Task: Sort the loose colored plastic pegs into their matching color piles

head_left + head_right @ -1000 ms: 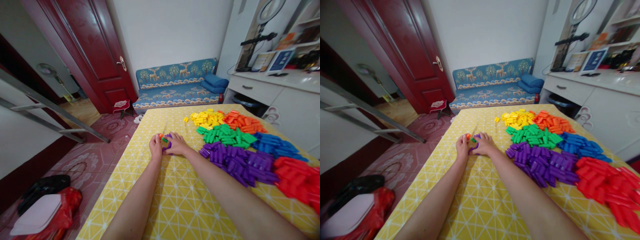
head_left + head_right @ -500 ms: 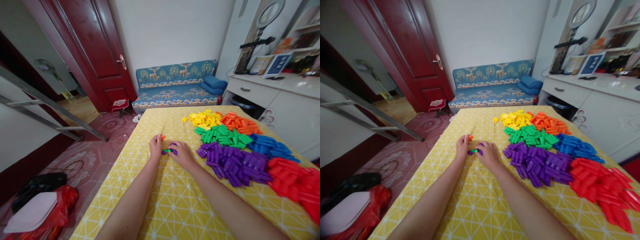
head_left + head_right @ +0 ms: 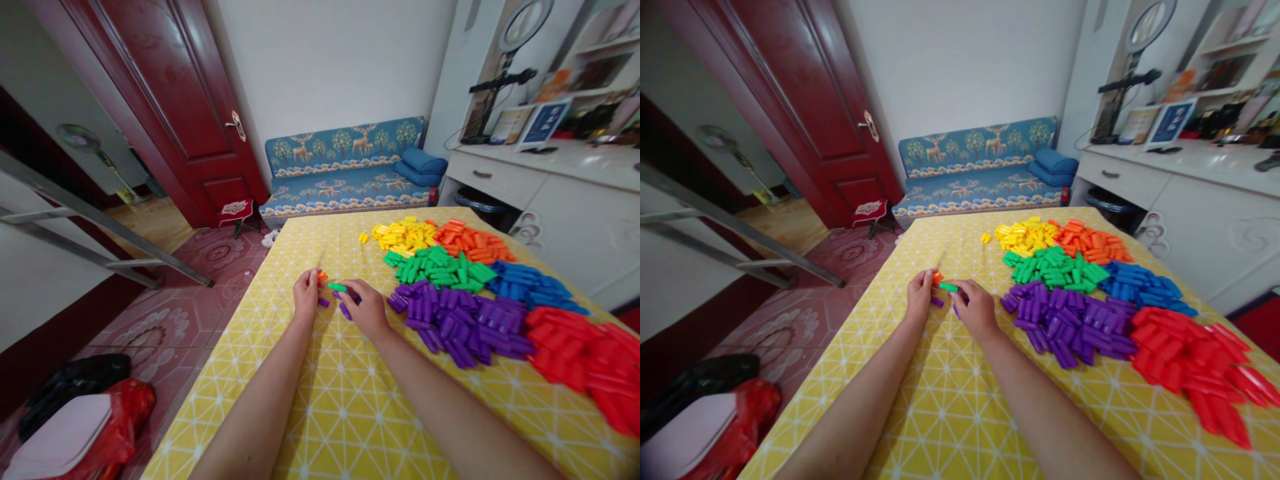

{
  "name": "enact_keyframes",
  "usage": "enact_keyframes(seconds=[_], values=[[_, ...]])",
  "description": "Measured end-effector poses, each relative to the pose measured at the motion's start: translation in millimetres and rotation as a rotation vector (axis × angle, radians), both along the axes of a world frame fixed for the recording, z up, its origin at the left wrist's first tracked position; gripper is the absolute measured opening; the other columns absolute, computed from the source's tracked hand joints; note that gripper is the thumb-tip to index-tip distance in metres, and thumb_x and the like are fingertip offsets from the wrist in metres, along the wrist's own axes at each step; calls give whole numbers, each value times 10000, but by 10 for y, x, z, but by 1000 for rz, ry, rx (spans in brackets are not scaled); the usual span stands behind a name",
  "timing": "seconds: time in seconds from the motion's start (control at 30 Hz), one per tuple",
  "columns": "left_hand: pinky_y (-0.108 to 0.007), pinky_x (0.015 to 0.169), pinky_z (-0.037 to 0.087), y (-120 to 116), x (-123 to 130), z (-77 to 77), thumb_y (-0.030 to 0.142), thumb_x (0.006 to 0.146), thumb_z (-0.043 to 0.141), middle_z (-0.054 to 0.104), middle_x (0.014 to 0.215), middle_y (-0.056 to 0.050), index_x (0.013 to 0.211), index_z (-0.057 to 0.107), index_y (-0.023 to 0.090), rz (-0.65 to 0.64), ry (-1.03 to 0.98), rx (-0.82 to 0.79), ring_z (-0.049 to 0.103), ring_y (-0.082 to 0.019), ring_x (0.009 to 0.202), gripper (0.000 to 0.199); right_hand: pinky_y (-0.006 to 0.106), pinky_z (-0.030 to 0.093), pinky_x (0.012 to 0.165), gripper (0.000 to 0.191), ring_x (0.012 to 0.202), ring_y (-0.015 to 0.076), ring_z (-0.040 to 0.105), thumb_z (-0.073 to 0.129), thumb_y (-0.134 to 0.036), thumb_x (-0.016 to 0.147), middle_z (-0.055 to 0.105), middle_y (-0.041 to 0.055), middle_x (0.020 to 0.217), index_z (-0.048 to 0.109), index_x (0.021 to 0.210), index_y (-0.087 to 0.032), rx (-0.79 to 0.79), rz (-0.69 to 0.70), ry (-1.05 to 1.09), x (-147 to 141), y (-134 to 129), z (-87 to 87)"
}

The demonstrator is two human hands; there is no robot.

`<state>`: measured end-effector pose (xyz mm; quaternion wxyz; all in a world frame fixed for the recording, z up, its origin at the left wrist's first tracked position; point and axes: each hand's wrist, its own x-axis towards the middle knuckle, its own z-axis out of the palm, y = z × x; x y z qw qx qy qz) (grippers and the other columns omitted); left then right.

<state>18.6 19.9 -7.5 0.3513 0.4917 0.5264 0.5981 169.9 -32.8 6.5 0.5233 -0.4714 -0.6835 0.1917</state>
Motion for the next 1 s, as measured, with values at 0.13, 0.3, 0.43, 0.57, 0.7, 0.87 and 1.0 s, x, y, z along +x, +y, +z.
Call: enact_keyframes(seconds=[0.13, 0.3, 0.43, 0.57, 0.7, 0.87, 1.0], values=[[-197, 482, 416, 8, 7, -6, 465, 834, 540, 613, 622, -9, 959, 701, 131, -5, -6, -18, 534, -107, 522, 391, 305, 533, 673, 321, 661, 154, 642, 634, -399, 791, 689, 34, 829, 625, 1026, -180, -119, -83, 543, 99, 96, 134], [-193, 455, 401, 12, 8, -13, 495, 812, 558, 584, 577, 3, 923, 709, 131, -8, 9, -26, 507, -102, 489, 410, 327, 553, 787, 478, 818, 162, 676, 556, -628, 768, 672, 65, 933, 547, 980, -200, -103, -247, 1047, 555, 321, 328], [-193, 450, 404, 19, 6, -19, 502, 807, 556, 592, 590, -4, 916, 712, 135, -18, 35, -21, 528, -112, 513, 413, 355, 552, 821, 607, 1035, 196, 647, 269, -725, 834, 626, 117, 1152, 531, 1056, -224, -173, -112, 978, 767, 371, 385], [-194, 458, 421, 21, 7, -27, 473, 814, 549, 629, 656, -24, 932, 710, 138, -19, 42, -26, 544, -116, 548, 390, 367, 533, 796, 523, 985, 222, 651, 515, -651, 768, 677, 101, 1089, 610, 1022, -204, -382, 41, 617, 602, 298, 381], [-194, 483, 433, 24, -8, -43, 392, 798, 552, 664, 725, -38, 865, 708, 145, -22, 38, -14, 552, -113, 571, 299, 434, 441, 941, 475, 1076, 268, 592, 735, -476, 652, 666, 95, 1128, 670, 1041, -211, -356, 175, -22, 349, 146, 305], [-187, 453, 384, 36, -36, -71, 282, 764, 497, 550, 541, 16, 629, 615, 164, -43, 33, -5, 470, -94, 465, 214, 430, 414, 927, 557, 1109, 292, 523, 729, -316, 672, 616, 80, 1183, 609, 1215, -292, -208, 30, -579, 122, -32, 114], [-196, 505, 398, 18, -19, -52, 266, 775, 499, 519, 528, 14, 578, 590, 167, -64, 78, 54, 487, -104, 510, 238, 375, 427, 914, 371, 1032, 248, 550, 630, -188, 729, 646, 80, 1058, 658, 1095, -242, -171, -120, -474, 36, 21, -33]])
